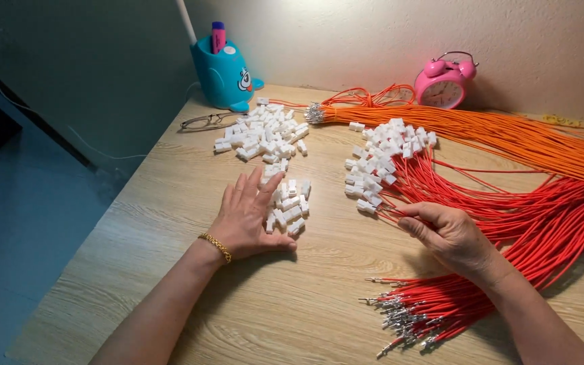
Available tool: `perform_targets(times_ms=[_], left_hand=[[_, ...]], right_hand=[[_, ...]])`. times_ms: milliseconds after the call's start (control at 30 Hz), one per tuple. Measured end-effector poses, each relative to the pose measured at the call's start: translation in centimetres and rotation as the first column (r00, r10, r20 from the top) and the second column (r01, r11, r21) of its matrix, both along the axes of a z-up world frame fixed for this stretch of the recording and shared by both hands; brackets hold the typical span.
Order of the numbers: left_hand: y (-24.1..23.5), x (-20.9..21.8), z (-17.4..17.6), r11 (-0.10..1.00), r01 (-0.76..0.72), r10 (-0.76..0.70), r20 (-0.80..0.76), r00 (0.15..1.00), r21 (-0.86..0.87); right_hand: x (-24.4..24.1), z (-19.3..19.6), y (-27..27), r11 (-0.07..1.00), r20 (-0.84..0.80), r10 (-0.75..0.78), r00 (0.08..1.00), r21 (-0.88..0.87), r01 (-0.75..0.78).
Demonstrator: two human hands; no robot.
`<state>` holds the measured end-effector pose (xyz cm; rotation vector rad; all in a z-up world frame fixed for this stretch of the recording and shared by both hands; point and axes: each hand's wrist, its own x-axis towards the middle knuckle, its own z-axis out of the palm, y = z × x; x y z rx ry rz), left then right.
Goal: Assembling small white plastic connectors onto the ends of red wires on a wooden desk.
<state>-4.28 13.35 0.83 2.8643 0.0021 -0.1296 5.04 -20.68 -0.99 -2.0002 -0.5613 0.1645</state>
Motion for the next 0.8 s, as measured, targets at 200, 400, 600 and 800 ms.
perform_targets(times_ms=[200,400,600,800], left_hand=[[-2.2,1.2,-0.5,0.998,0.054,-0.054,0.049,0.997,0.017],[-5.4,1.8,-0.9,0.989,0.147,-0.147,0.105,0.984,0.012],[-7.7,0.8,-2.5,0.967,0.253,-0.253,0.176,0.951,0.021],[-6.8,2.8,-4.6,0.956,0.272,-0.207,0.406,0.890,-0.107]], right_hand=[[0.2,-0.7,-0.1,0.991,0.019,-0.028,0.999,-0.132,0.031],[-0.3,0.1,0.8,0.980,0.170,0.034,0.985,-0.201,0.001],[1.4,-1.0,0.3,0.966,0.384,-0.011,0.923,-0.234,0.109],[2.0,-1.9,0.2,0.964,0.400,-0.051,0.915,-0.220,0.150]])
